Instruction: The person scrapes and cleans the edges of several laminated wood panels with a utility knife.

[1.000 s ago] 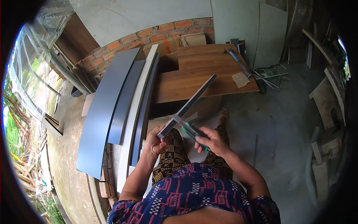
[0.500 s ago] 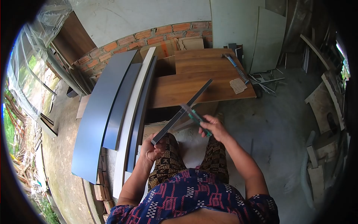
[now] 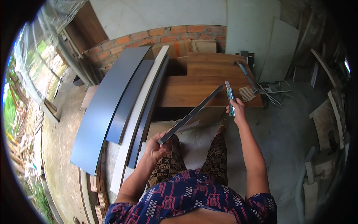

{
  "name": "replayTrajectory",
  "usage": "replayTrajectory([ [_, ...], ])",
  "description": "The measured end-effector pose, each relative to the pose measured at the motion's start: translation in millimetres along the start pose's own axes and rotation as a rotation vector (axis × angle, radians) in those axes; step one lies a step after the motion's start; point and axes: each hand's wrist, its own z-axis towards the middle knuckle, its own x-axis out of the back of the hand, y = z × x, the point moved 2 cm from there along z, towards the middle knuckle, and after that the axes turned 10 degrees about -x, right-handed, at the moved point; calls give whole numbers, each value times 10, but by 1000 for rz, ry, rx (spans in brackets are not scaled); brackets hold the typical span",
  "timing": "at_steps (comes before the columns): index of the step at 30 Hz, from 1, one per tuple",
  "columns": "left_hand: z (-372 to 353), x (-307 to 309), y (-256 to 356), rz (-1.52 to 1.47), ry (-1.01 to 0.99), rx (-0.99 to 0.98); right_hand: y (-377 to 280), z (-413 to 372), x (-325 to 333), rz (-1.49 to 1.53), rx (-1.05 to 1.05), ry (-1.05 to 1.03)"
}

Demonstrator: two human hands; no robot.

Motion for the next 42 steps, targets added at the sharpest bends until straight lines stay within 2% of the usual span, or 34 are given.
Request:
replayTrajectory([
  [4, 16, 7, 18, 14, 15, -30, -277, -918, -666, -20, -30, -353],
  [9, 25, -3, 21, -1, -14, -4, -178, -1764, -1137, -77, -54, -737],
  [11, -19, -39, 8, 66, 112, -83, -81, -1878, -1202, -118, -59, -845],
  [12, -34, -41, 13, 98, 176, -126, -57, -1872, -1192, -148, -66, -843],
  [14, -16, -40, 18, 77, 126, -84, 7, -1810, -1176, -209, -80, -842],
  [22, 20, 38, 35, -66, 85, -27, 105, -951, -679, -81, -188, -623],
  [28, 9, 81, 43, -48, 70, -27, 70, -173, -162, -60, -207, -338],
  [34, 12, 116, 31, -18, 75, -16, 67, 315, 201, -119, -162, 108],
  [38, -13, 54, 16, -6, 73, -23, -165, -166, -186, -125, -38, -20],
  [42, -6, 39, 4, -29, 26, -2, -408, -1119, -808, -186, -15, -436],
])
